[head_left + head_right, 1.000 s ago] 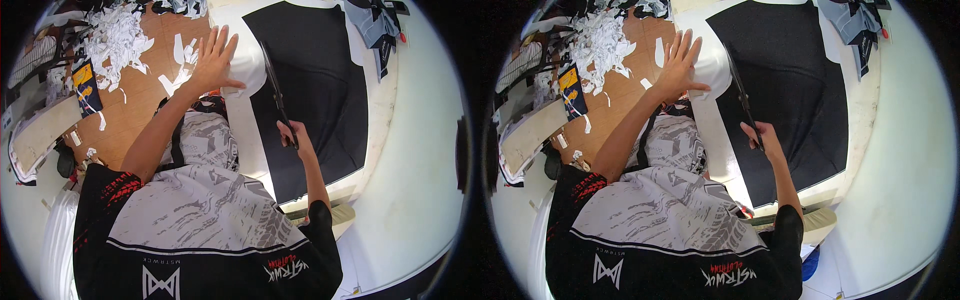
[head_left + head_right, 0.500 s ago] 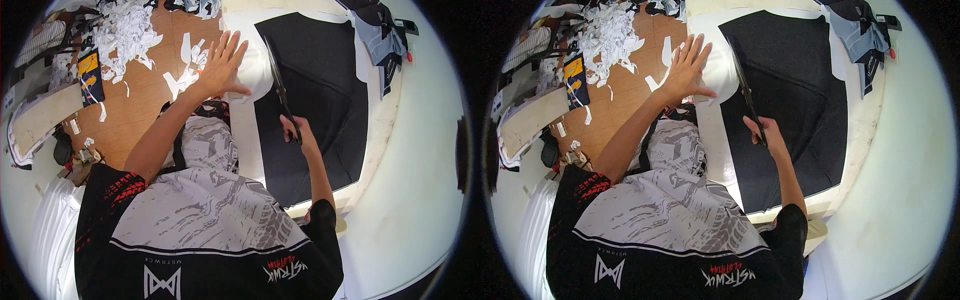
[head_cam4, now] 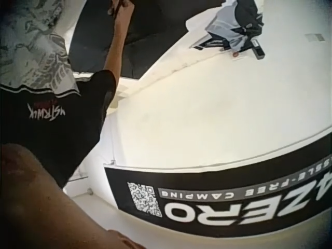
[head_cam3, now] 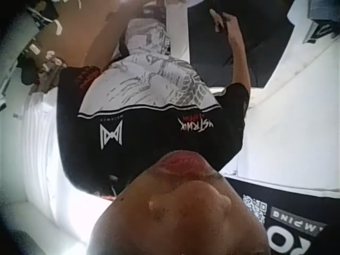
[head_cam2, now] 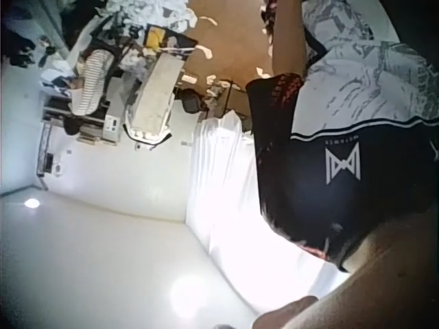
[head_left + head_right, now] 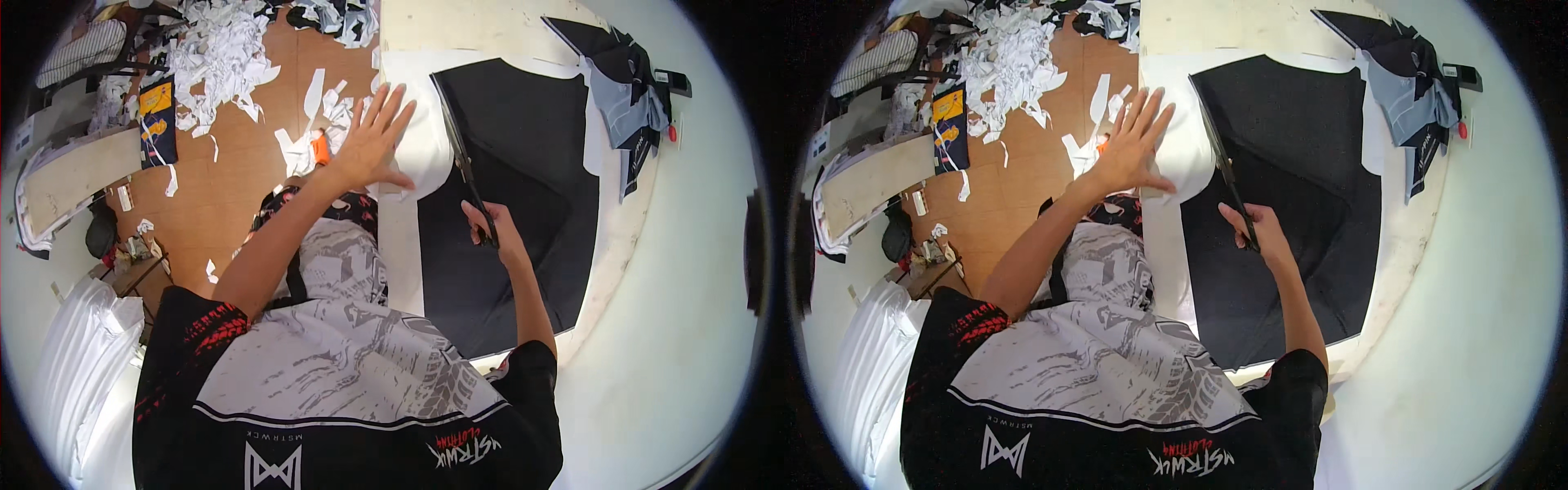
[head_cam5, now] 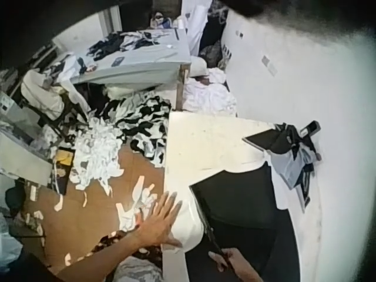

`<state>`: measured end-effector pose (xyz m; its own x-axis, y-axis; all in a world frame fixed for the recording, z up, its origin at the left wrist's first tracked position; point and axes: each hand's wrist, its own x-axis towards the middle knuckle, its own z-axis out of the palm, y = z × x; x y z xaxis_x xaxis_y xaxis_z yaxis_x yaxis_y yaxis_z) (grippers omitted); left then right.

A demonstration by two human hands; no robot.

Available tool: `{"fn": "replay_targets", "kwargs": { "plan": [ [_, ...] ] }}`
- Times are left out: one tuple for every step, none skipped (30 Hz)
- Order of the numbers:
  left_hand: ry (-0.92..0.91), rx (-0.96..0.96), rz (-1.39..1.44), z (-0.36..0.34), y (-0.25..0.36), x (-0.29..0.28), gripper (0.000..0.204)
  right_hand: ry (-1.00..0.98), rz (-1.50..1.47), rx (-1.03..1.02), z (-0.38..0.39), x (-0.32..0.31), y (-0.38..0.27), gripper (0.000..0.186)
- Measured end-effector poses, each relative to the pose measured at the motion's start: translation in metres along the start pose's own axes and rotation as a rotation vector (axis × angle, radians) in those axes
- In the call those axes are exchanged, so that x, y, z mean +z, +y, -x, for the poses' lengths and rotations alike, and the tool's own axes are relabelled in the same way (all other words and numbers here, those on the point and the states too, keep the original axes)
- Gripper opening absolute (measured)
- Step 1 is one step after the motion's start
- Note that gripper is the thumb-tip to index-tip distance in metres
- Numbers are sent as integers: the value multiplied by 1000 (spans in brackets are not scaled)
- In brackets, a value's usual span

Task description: Cutting out garment patterns from a large sheet of printed black fabric using tailor scissors.

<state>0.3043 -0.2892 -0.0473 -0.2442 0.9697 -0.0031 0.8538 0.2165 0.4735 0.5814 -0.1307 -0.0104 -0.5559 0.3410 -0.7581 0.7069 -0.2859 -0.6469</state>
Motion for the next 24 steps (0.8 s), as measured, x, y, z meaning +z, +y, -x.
{"fn": "replay_targets", "kwargs": {
  "plan": [
    [-30, -20, 5, -1, 2, -2, 146, 4, 7, -4, -3, 0, -4, 53],
    [-36, -22, 25, -2, 3, -5, 146, 8, 13, -8, -7, 0, -7, 54],
    [-31, -23, 18, -1, 3, -6, 146, 5, 14, -15, -8, -1, -8, 54],
    [-36, -28, 29, -1, 3, -6, 146, 19, 58, -1, -10, -1, -9, 54],
    [-40, -33, 39, 0, 4, -6, 146, 34, 101, 12, -11, -1, -11, 54],
    [-30, -34, 55, -1, 3, -7, 145, 33, 98, 2, -11, -1, -13, 54],
    [-26, -31, 43, -1, 3, -8, 145, 31, 87, 3, -10, -1, -15, 54],
    [-27, -30, 49, 1, 5, -8, 145, 28, 75, 5, -11, -2, -17, 54],
    [-28, -25, 56, 2, 7, -8, 146, 31, 68, -6, -14, -3, -19, 54],
    [-38, -29, 49, 1, 9, -8, 147, 6, 28, -2, -17, -3, -21, 54],
    [-37, -22, 38, 0, 8, -9, 147, -19, -13, 2, -20, -3, -23, 55],
    [-31, -20, 48, 1, 8, -9, 147, -17, -21, -4, -22, 0, -28, 55],
    [-25, -16, 60, 1, 9, -10, 148, -23, -92, -58, -25, 3, -37, 52],
    [-37, -20, 58, 1, 9, -11, 148, -27, -163, -113, -30, 6, -45, 49],
    [-39, -10, 55, 0, 10, -11, 148, -20, -169, -116, -35, 7, -52, 49],
    [-49, -19, 37, 0, 11, -11, 148, 6, -122, -102, -42, 9, -58, 49],
    [-60, -27, 19, 1, 12, -10, 149, 35, -75, -86, -42, 10, -59, 49],
    [-62, -23, 17, 0, 13, -12, 149, 37, -79, -88, -40, 10, -59, 49],
    [-78, -49, -22, -1, 13, -14, 149, 73, -95, -118, -36, 11, -57, 48],
    [-96, -72, -59, -2, 14, -15, 148, 113, -113, -147, -30, 12, -53, 47],
    [-98, -65, -60, 0, 7, -17, 148, 118, -117, -148, -21, 14, -47, 47],
    [-21, -144, -78, 3, -9, -17, 147, 199, -178, -183, -11, 16, -37, 45],
    [55, -220, -94, 7, -24, -18, 146, 283, -241, -218, 2, 19, -26, 44],
    [176, -285, -170, 13, -39, -20, 133, 380, -294, -179, 16, 27, -14, 39]
  ]
}}
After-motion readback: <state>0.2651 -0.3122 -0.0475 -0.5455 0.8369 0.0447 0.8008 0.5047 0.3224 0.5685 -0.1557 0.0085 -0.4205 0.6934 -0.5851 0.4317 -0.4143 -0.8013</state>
